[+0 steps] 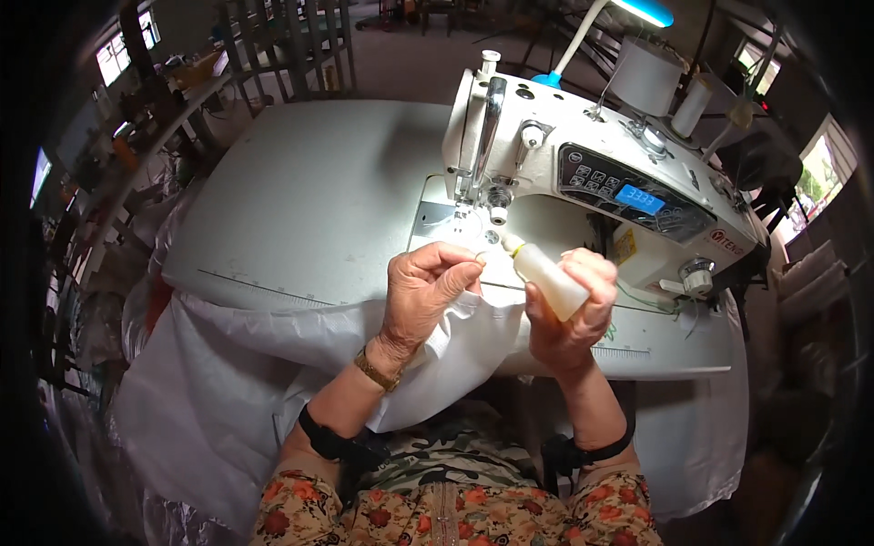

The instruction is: Sewing together large sheets of white plastic material using an industrial sewing machine.

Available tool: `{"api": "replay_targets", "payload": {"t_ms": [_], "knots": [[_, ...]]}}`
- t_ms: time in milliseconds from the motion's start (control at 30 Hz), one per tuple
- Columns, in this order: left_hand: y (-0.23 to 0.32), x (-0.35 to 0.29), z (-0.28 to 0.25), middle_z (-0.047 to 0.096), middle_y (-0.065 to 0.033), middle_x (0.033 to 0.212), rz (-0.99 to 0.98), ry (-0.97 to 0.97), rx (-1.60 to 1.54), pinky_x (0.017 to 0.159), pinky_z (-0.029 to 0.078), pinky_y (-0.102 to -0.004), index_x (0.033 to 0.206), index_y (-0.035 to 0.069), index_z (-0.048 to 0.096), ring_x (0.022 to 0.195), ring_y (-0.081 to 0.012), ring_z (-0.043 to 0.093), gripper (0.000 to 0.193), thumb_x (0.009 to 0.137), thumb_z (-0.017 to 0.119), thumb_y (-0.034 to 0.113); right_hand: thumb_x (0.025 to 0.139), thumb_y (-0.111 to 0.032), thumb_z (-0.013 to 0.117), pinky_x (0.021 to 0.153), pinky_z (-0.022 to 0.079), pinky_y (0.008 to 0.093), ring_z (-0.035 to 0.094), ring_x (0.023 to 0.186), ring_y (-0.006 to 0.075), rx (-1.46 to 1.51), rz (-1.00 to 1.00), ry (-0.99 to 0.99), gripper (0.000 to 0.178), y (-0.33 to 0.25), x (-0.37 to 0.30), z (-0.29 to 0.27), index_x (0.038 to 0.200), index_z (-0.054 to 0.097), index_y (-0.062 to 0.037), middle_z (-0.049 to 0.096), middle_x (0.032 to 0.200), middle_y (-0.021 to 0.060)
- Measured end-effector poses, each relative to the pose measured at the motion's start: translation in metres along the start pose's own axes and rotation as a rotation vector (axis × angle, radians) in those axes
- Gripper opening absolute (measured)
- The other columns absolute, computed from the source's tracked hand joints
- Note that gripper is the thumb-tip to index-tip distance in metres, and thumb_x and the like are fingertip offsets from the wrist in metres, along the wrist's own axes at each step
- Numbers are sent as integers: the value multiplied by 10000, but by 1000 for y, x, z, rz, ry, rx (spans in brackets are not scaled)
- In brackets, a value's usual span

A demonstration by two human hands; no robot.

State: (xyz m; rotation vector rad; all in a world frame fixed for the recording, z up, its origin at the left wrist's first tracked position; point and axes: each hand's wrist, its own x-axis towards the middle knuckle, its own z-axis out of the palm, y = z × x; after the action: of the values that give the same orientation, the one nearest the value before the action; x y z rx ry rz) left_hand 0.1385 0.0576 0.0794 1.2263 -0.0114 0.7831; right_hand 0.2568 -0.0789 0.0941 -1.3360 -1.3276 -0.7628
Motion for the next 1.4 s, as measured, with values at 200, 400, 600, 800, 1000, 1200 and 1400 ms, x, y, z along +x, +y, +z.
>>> {"api": "replay_targets", "payload": {"t_ms": [200,400,600,800,1000,1200,1400], "knots": [[-9,12,30,640,7,693,-45,122,-192,565,438,-173,961,-14,683,622,-14,552,127,936,675,110,878,-149,712,831,464,324,555,918,211,-42,287,78,355,1,20,4,1112,483,-11,541,1050,131],[-17,18,48,616,10,657,-23,227,-194,540,409,-177,951,-21,671,583,-8,514,131,942,666,110,886,-173,722,843,470,299,569,925,157,79,461,74,334,4,36,6,1110,539,-5,598,1011,87],[-19,21,53,616,1,654,-44,259,-236,530,410,-184,959,-26,665,571,-25,526,140,943,666,113,895,-163,713,819,479,287,578,896,140,144,531,24,307,9,40,5,1090,539,-4,619,977,75],[-21,23,51,626,-19,678,-34,261,-249,530,441,-195,958,-27,671,572,-58,560,123,931,674,93,894,-151,713,812,478,277,576,886,126,155,533,28,296,9,41,7,1084,538,-6,618,970,66],[-22,23,51,626,-19,681,-49,256,-224,532,439,-192,961,-28,669,578,-55,558,125,935,668,94,897,-142,707,812,476,273,574,888,122,153,525,30,286,13,39,8,1084,537,-8,613,979,63],[-22,22,51,615,1,655,-34,261,-235,525,417,-186,961,-32,664,567,-30,527,141,945,659,108,901,-137,701,816,476,267,573,896,117,222,568,41,275,10,39,10,1082,537,-11,609,990,61],[-21,23,51,610,0,653,-38,257,-240,522,412,-186,962,-31,664,566,-29,527,137,946,656,105,902,-124,697,818,476,262,574,901,117,204,535,26,270,9,43,9,1086,536,-8,609,994,63]]}}
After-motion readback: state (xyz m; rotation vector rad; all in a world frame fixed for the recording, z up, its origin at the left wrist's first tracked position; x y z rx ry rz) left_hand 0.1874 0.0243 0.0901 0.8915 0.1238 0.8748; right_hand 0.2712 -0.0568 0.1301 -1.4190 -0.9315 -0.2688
